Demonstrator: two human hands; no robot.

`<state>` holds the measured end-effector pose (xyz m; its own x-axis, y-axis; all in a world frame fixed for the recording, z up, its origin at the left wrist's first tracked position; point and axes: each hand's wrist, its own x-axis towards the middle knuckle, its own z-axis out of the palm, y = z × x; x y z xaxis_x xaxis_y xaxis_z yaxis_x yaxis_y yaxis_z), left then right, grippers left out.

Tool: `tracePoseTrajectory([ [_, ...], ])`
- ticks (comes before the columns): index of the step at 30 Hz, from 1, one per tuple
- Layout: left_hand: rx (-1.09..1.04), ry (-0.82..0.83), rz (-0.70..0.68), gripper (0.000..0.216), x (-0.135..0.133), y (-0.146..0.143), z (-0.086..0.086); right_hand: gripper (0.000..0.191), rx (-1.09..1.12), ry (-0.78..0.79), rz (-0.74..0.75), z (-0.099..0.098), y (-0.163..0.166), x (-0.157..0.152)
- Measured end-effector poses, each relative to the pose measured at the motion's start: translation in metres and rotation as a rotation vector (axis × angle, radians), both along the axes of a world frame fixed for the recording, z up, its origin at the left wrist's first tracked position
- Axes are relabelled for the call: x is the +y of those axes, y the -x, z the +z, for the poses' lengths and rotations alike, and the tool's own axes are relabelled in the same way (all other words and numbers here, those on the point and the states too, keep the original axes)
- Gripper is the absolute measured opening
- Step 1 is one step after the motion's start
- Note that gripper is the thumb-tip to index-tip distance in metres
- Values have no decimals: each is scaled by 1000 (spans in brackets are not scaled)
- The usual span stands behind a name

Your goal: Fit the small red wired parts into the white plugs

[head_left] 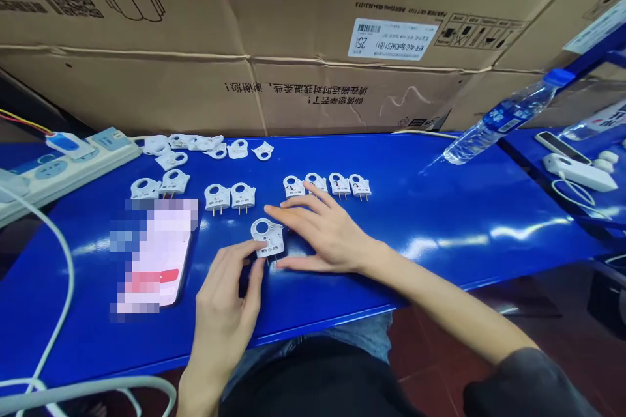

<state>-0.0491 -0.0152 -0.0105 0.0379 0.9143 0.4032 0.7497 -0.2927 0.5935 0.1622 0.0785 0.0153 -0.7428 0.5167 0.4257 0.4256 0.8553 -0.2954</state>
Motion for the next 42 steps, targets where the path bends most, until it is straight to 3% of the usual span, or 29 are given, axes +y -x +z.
tracePoseTrajectory([
  [6, 5, 26, -6, 21, 1, 1, -1, 35, -171, 53, -153, 9, -13, 10],
  [11, 29, 17, -8, 21, 1, 0, -2, 31, -332, 10, -138, -3, -13, 12],
  [17, 22, 29, -27, 22, 1, -1, 0, 27, -354, 14, -158, -4, -11, 13],
  [25, 24, -1, -38, 23, 0, -1, 0, 25, -243, 88, -188, 6, -12, 13],
  [34, 31, -52, -106, 28, 0, 1, 1, 16, 265, 280, -113, 4, 1, -3],
  [42, 36, -117, -170, 30, 1, -1, 3, 22, 178, 157, -58, -4, 7, -7],
])
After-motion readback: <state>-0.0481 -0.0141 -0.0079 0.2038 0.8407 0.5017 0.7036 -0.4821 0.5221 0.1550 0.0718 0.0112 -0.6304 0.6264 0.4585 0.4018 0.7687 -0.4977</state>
